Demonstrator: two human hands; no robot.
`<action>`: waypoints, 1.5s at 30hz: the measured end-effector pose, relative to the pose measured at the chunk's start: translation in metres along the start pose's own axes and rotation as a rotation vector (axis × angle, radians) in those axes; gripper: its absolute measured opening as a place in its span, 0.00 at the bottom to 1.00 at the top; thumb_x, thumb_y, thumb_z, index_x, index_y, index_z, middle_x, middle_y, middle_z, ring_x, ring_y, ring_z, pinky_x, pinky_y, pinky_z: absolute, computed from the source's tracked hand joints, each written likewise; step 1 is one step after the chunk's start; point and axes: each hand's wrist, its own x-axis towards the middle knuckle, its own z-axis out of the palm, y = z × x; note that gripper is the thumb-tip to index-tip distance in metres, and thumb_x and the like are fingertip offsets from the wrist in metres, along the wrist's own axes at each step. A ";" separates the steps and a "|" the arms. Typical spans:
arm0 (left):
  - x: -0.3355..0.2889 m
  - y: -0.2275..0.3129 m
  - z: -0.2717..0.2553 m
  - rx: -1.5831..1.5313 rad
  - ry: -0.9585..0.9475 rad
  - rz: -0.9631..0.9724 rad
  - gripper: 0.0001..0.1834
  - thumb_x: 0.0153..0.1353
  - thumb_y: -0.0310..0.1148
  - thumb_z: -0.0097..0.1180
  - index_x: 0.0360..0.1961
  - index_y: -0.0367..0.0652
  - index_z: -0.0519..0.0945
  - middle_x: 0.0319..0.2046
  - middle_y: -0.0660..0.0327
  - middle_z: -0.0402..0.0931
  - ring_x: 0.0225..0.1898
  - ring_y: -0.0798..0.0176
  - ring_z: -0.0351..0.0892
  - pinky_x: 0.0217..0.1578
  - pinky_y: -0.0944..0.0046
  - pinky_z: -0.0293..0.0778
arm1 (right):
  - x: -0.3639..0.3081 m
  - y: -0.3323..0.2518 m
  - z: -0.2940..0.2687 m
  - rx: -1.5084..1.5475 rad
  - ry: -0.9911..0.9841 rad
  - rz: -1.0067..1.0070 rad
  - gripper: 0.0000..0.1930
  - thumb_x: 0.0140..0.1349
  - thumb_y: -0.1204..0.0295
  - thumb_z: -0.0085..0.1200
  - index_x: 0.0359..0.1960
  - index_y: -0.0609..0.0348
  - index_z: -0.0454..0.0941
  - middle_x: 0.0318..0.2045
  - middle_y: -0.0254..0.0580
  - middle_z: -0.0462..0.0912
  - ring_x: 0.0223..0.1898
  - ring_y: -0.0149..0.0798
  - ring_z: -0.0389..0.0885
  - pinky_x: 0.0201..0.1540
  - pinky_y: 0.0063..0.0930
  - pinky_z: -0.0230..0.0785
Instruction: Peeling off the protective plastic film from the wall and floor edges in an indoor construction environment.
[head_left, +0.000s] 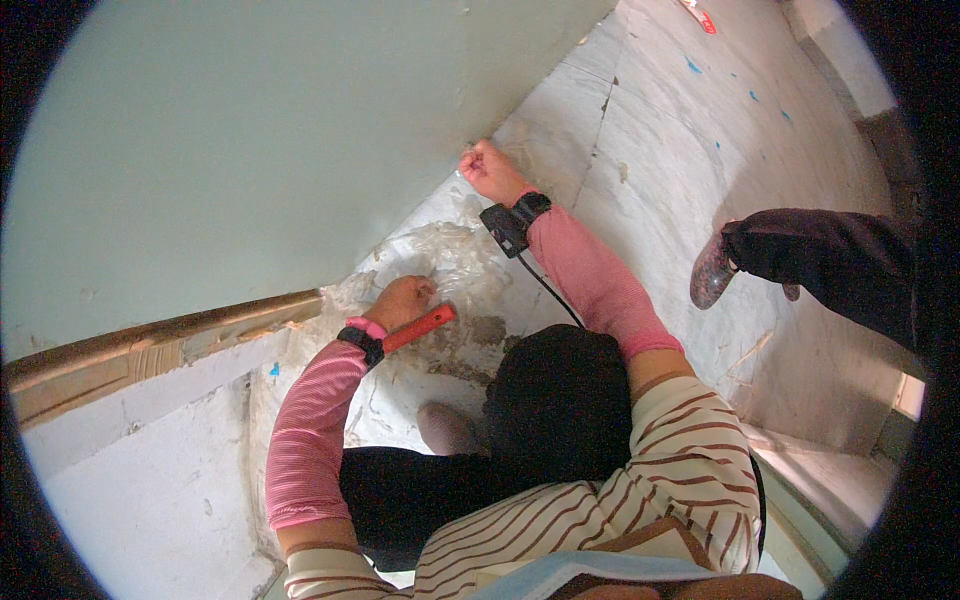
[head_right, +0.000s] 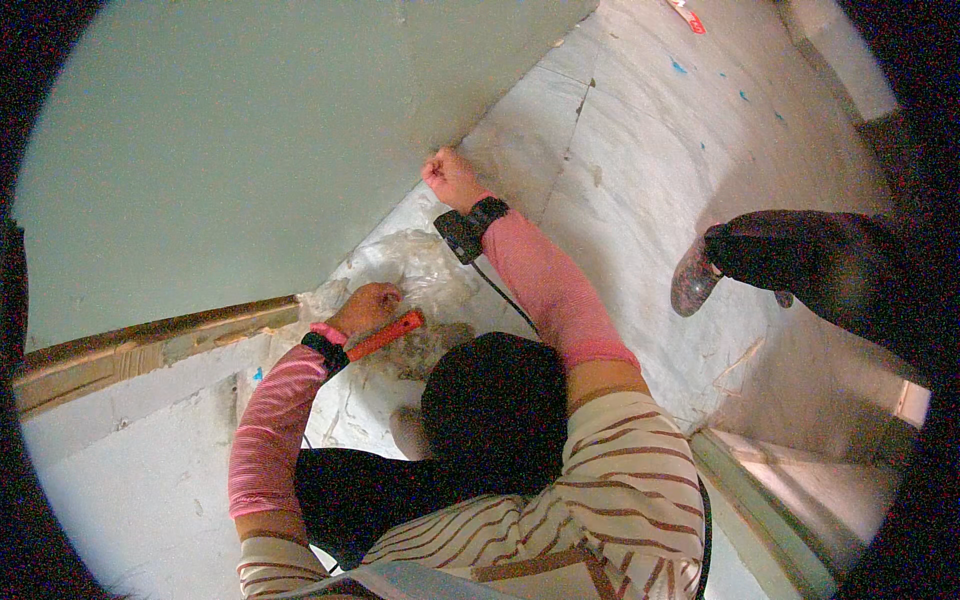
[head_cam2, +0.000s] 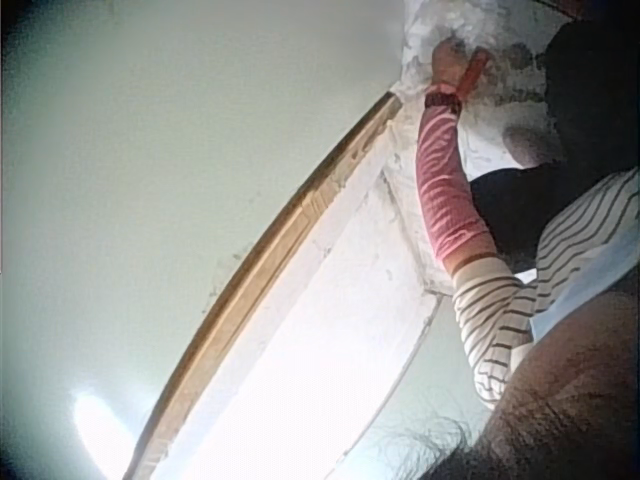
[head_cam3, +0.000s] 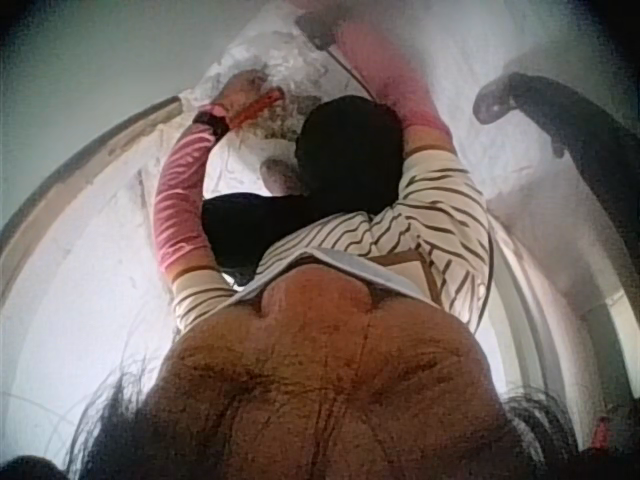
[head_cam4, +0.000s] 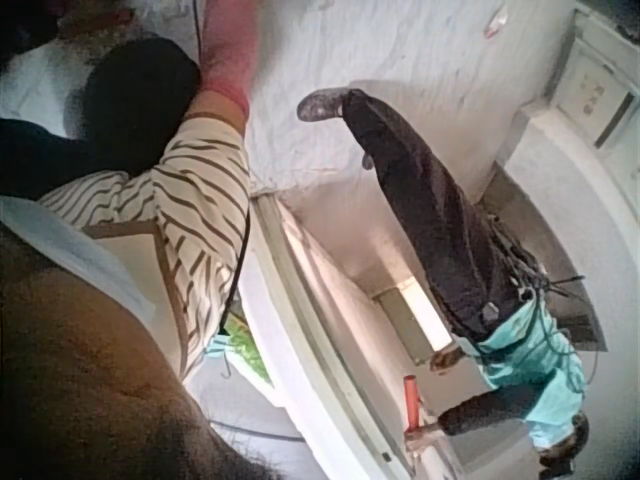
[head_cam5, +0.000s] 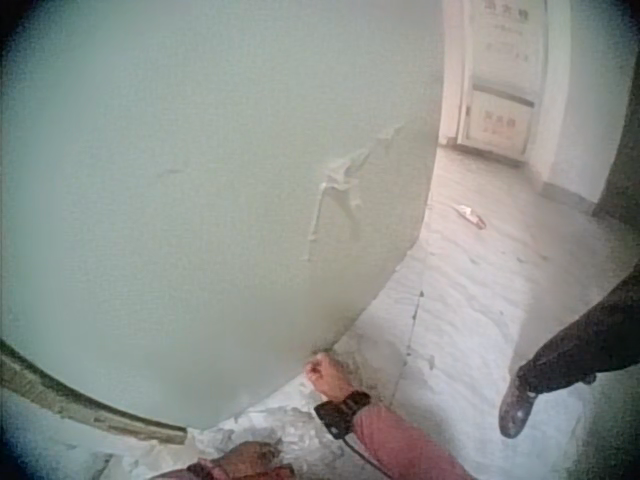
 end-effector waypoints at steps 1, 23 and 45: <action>-0.001 0.001 -0.001 -0.006 -0.002 -0.027 0.11 0.51 0.32 0.47 0.31 0.38 0.78 0.28 0.48 0.76 0.32 0.48 0.77 0.36 0.56 0.70 | -0.005 -0.002 0.002 -0.373 -0.078 -0.127 0.05 0.53 0.81 0.43 0.23 0.61 0.61 0.23 0.37 0.63 0.26 0.30 0.63 0.32 0.21 0.64; -0.011 -0.011 0.002 0.059 0.086 0.066 0.11 0.54 0.31 0.47 0.34 0.36 0.77 0.31 0.48 0.76 0.34 0.48 0.76 0.38 0.55 0.70 | -0.027 -0.001 0.052 -0.632 -0.002 0.030 0.06 0.60 0.71 0.47 0.31 0.60 0.69 0.27 0.35 0.71 0.27 0.27 0.68 0.32 0.19 0.65; -0.015 -0.024 0.007 0.103 0.073 0.150 0.12 0.55 0.33 0.46 0.34 0.37 0.76 0.32 0.47 0.76 0.38 0.48 0.75 0.40 0.56 0.69 | -0.041 0.005 0.069 -1.038 0.387 -0.189 0.10 0.55 0.68 0.49 0.20 0.60 0.71 0.20 0.32 0.73 0.21 0.28 0.69 0.24 0.19 0.63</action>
